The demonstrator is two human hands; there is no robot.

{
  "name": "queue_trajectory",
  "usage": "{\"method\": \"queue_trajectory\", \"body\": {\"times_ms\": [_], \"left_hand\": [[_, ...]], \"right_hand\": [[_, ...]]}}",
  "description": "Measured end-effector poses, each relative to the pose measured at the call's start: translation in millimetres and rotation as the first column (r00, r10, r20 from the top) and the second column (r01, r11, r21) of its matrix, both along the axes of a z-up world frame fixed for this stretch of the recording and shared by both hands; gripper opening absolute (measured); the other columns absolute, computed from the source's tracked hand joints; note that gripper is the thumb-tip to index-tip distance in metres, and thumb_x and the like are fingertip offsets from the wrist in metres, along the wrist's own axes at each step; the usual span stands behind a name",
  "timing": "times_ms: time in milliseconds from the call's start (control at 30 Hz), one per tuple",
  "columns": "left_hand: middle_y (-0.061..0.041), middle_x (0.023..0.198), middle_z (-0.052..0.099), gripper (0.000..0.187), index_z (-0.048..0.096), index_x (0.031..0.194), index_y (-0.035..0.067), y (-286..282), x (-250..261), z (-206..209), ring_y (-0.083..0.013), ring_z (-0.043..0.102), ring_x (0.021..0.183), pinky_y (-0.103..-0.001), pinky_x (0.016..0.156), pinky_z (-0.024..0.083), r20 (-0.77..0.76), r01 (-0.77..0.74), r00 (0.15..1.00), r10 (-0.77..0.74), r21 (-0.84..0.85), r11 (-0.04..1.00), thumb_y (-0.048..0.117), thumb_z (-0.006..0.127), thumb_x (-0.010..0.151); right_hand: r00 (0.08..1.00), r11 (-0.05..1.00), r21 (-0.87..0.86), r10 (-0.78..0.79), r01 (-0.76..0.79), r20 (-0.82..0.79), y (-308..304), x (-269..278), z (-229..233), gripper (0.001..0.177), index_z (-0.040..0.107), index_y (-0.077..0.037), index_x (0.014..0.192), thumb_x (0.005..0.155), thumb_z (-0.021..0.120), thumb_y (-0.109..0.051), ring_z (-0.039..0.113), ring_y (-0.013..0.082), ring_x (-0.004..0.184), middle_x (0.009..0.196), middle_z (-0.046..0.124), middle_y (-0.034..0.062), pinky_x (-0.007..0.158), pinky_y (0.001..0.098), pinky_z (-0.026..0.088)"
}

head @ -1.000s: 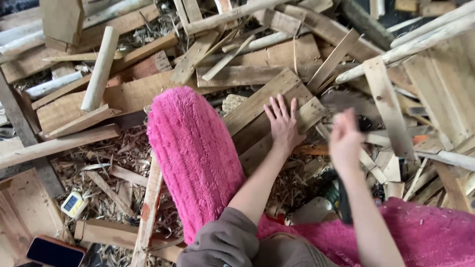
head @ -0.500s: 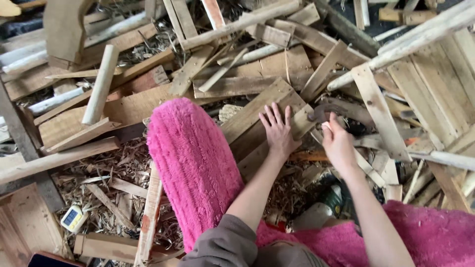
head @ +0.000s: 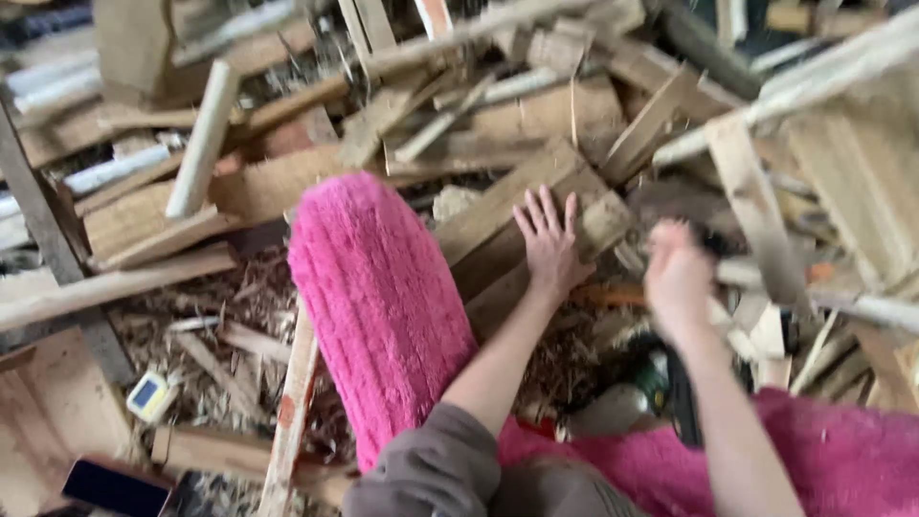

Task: Dismantling scrap wooden boards and removing nails using a hammer

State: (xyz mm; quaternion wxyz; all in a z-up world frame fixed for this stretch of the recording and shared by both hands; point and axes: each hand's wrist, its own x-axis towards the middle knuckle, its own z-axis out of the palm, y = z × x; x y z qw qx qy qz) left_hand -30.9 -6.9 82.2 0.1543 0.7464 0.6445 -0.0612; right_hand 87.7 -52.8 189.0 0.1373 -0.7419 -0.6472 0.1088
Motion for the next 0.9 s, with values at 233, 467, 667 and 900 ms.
{"method": "queue_trajectory", "body": {"times_ms": [233, 467, 667, 900], "left_hand": [[-0.028, 0.167, 0.014, 0.129, 0.013, 0.165, 0.018, 5.4, 5.4, -15.7, -0.052, 0.01, 0.154, -0.074, 0.12, 0.004, 0.026, 0.007, 1.0, -0.005, -0.088, 0.996, 0.082, 0.07, 0.068], [-0.029, 0.166, 0.02, 0.131, 0.018, 0.164, 0.018, 3.0, 3.3, -15.2, -0.0524, 0.015, 0.152, -0.074, 0.121, 0.007, 0.027, -0.017, 0.999, 0.017, 0.022, 1.0, 0.081, 0.073, 0.063], [-0.03, 0.167, 0.014, 0.122, 0.013, 0.165, 0.017, 11.7, 19.9, -63.7, -0.0534, 0.01, 0.153, -0.074, 0.12, 0.005, 0.047, -0.005, 0.999, 0.007, -0.038, 0.999, 0.073, 0.07, 0.073], [-0.03, 0.166, 0.019, 0.138, 0.014, 0.164, 0.016, 6.5, 9.7, -28.1, -0.0534, 0.015, 0.152, -0.075, 0.12, 0.008, 0.023, 0.009, 1.0, -0.008, -0.024, 1.0, 0.083, 0.077, 0.061]], "right_hand": [[0.975, 0.959, 0.282, 0.035, 0.029, -0.221, 13.1, 3.0, 0.0, 0.017, 0.052, 0.001, 0.11, 0.114, 0.044, -0.014, 0.068, 0.0437, 0.096, 0.094, 0.067, 0.022, 0.089, 0.0508, 0.05], [0.999, 0.984, -0.174, -0.038, 0.035, -0.014, 20.5, -8.7, 0.8, 0.036, 0.063, 0.001, 0.113, 0.111, 0.043, -0.029, 0.067, 0.0523, 0.099, 0.097, 0.071, 0.031, 0.087, 0.0623, 0.05], [0.992, 0.996, -0.059, -0.066, 0.06, -0.111, 9.4, -9.7, 20.1, 0.036, 0.061, 0.003, 0.117, 0.116, 0.035, -0.021, 0.069, 0.0481, 0.093, 0.096, 0.068, 0.0275, 0.083, 0.0532, 0.053], [1.0, 0.981, -0.195, -0.005, 0.007, 0.015, 13.1, 8.5, -10.5, 0.028, 0.068, -0.006, 0.114, 0.109, 0.047, -0.023, 0.069, 0.0451, 0.105, 0.097, 0.074, 0.0264, 0.094, 0.0571, 0.053]]}}
